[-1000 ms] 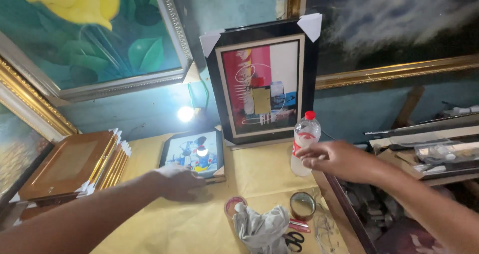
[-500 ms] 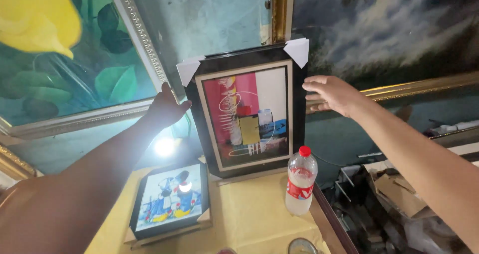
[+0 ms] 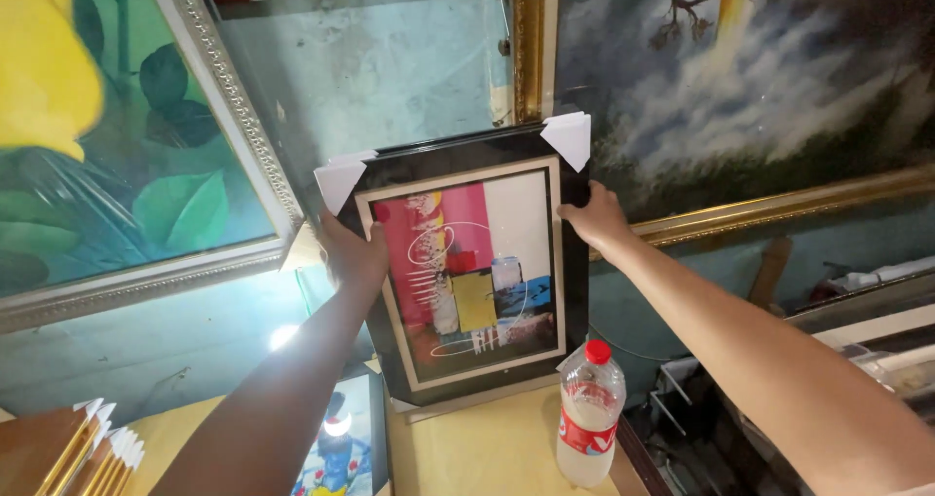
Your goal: Attaching metal hanging hooks to the back of a picture frame using screws and a manual screwdriver.
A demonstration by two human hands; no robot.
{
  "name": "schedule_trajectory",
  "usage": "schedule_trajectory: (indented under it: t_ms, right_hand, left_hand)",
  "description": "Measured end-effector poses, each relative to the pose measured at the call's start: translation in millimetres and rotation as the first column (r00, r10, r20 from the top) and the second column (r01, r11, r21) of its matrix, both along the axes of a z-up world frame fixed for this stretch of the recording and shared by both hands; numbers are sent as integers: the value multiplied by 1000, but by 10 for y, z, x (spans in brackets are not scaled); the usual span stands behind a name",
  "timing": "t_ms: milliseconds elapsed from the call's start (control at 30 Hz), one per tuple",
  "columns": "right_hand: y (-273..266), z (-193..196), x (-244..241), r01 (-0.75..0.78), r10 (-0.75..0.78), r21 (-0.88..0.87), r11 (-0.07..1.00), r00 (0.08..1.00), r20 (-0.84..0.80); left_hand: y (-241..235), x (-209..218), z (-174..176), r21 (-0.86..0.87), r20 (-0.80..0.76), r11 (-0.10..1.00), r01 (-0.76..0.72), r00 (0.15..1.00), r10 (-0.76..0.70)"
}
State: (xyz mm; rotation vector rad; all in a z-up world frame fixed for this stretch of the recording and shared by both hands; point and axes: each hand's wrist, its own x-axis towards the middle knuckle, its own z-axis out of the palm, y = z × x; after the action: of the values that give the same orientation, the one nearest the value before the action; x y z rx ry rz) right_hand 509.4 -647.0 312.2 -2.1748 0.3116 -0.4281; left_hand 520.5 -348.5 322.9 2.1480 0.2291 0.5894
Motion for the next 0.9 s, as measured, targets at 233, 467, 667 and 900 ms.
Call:
schedule_trajectory:
  t_ms: [233,467,667,900]
  right_hand:
    - [54,-311,-189,0,-6,-67,998,997,-83]
    - [27,-353,-501,-70,67,-73,995,997,-44]
    - [-236,-392,-560,-43,-16,327,944,984,177]
    - [-105,195,-910,-88,-44,387,918,946,320]
  left_hand:
    - [172,9,-235,-83,9,994,76,997,-75]
    - [305,-198,-599,-2,-183,988,154,971,-152]
    - [485,-368,-642,63,-104,991,118,988,-111]
    - [712,-1110,32,61,96,992,114,988,-119]
